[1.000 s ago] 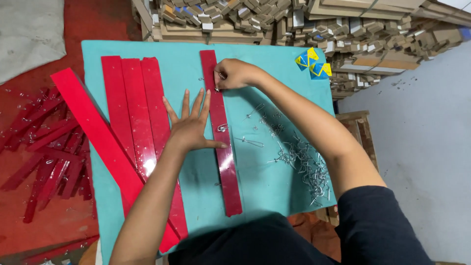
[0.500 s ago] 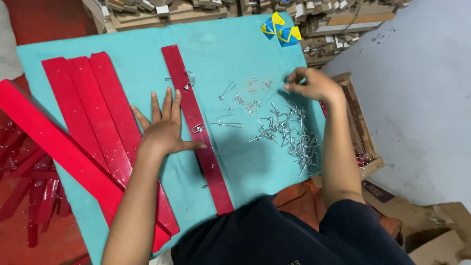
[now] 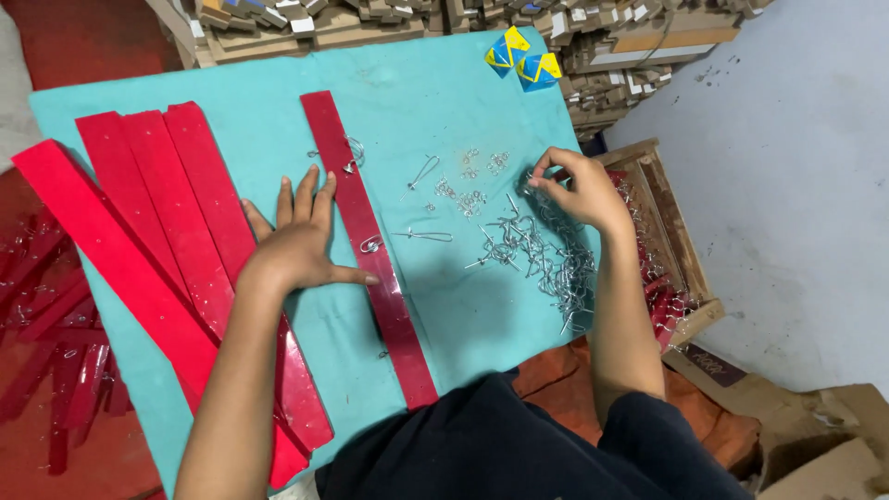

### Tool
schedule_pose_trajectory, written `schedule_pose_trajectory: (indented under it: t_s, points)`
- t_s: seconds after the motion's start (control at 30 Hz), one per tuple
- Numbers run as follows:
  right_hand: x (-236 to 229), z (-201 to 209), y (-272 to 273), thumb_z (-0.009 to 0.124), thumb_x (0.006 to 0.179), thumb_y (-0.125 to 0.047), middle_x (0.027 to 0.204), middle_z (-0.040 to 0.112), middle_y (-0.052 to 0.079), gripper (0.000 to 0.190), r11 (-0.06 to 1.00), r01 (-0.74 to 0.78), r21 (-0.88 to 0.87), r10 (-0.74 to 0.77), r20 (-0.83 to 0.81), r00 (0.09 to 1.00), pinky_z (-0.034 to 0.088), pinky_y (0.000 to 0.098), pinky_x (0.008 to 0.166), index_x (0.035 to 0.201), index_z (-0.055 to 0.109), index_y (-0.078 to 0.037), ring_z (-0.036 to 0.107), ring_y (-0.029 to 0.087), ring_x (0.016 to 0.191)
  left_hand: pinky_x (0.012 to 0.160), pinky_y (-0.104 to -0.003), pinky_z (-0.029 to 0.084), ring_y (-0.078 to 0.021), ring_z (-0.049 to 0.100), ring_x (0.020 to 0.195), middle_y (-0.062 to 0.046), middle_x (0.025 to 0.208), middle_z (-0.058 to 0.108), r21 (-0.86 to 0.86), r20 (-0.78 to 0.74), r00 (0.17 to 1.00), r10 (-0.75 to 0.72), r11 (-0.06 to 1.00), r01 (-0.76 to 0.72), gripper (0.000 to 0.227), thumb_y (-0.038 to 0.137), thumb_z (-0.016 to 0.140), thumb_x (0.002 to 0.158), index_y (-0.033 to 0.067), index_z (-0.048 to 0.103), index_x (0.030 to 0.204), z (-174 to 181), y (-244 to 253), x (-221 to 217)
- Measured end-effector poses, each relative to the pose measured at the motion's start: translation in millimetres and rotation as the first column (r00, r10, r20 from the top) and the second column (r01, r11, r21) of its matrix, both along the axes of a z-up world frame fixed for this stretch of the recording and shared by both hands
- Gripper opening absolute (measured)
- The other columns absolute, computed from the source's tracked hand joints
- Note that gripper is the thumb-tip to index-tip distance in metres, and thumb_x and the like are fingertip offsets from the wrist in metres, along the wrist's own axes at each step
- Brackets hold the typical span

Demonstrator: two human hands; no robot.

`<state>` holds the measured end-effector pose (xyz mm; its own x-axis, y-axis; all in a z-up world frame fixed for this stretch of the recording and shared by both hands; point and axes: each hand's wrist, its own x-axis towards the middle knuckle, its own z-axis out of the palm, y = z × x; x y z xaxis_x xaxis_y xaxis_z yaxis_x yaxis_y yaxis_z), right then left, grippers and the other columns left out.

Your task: The person repeatedly picks red plastic strips and metal hooks from a workbench, inserts the hooks into pre-drilled holes in the strips, and places the assembled units into a wooden crate. The process is repeated multiple times throughout the clip.

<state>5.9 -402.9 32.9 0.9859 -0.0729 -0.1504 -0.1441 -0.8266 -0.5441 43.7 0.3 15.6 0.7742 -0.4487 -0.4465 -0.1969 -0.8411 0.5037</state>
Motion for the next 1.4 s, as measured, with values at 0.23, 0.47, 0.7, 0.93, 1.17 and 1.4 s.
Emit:
schedule_pose_trajectory:
  t_s: [0.23, 0.47, 0.7, 0.93, 1.17, 1.4]
  points:
    - [36.0, 46.5, 66.7, 0.07, 0.097, -0.001, 0.101, 0.073, 0.018, 0.011, 0.947, -0.206, 0.246, 0.182, 0.114, 0.977, 0.059, 0.0405, 0.08, 0.106, 0.067, -0.007, 0.074, 0.028, 0.083, 0.105, -0.085, -0.01, -0.0462, -0.005, 0.155, -0.011, 0.171, -0.01, 0.067, 0.019, 1.0, -0.009, 0.998, 0.007, 0.16, 0.06, 0.098, 0.049, 0.02, -0.006, 0.164, 0.3, -1.9, 16.6]
    - [109.8, 16.0, 125.8, 0.074, 0.097, -0.003, 0.096, 0.066, 0.002, 0.028, 0.695, -0.327, 0.64, 0.244, 0.218, 0.945, 0.064, 0.0245, 0.084, 0.121, 0.059, -0.006, 0.079, 0.021, 0.088, 0.107, -0.074, -0.021, -0.0305, -0.029, 0.154, -0.003, 0.169, -0.03, 0.084, 0.016, 1.0, 0.013, 0.996, -0.014, 0.164, 0.078, 0.086, 0.048, 0.026, -0.024, 0.158, -6.1, -9.0, 21.8]
    - [187.7, -52.2, 170.3, 0.076, 0.093, -0.008, 0.1, 0.076, 0.011, 0.02, 0.569, -0.35, 0.744, 0.28, 0.225, 0.933, 0.065, 0.0266, 0.089, 0.11, 0.07, 0.002, 0.078, 0.017, 0.089, 0.106, -0.072, -0.024, -0.0296, -0.031, 0.153, -0.001, 0.168, -0.03, 0.047, 0.081, 0.997, 0.004, 0.999, -0.008, 0.162, 0.082, 0.082, 0.047, 0.029, -0.021, 0.16, -10.5, -1.1, 19.2]
    - [201.0, -67.3, 182.8, 0.079, 0.089, -0.002, 0.089, 0.07, 0.008, 0.014, 0.736, -0.356, 0.576, 0.283, 0.216, 0.935, 0.063, 0.0276, 0.077, 0.102, 0.076, -0.005, 0.075, 0.015, 0.083, 0.104, -0.08, -0.021, -0.0408, -0.015, 0.155, -0.012, 0.171, -0.012, -0.064, 0.097, 0.995, 0.022, 0.998, -0.015, 0.158, 0.066, 0.094, 0.053, 0.0238, -0.01, 0.164, -10.5, -0.2, 16.7]
    - [192.6, -36.1, 187.3, 0.077, 0.088, -0.001, 0.072, 0.068, 0.006, 0.007, 0.843, -0.444, 0.304, 0.373, 0.263, 0.89, 0.062, 0.0311, 0.069, 0.089, 0.073, -0.007, 0.077, 0.019, 0.069, 0.101, -0.08, -0.025, -0.0412, -0.016, 0.155, -0.012, 0.171, -0.011, -0.073, 0.118, 0.993, 0.017, 0.997, -0.009, 0.156, 0.067, 0.092, 0.055, 0.0246, -0.01, 0.164, -18.0, -0.7, 18.4]
    - [194.2, -33.5, 191.9, 0.076, 0.088, -0.002, 0.069, 0.066, 0.01, 0.005, 0.86, -0.443, 0.252, 0.386, 0.244, 0.89, 0.061, 0.0356, 0.072, 0.087, 0.071, -0.004, 0.077, 0.025, 0.069, 0.101, -0.079, -0.027, -0.0406, -0.017, 0.154, -0.01, 0.171, -0.012, -0.071, 0.104, 0.994, 0.019, 0.997, -0.011, 0.159, 0.071, 0.091, 0.052, 0.0253, -0.011, 0.164, -22.1, -1.1, 20.2]
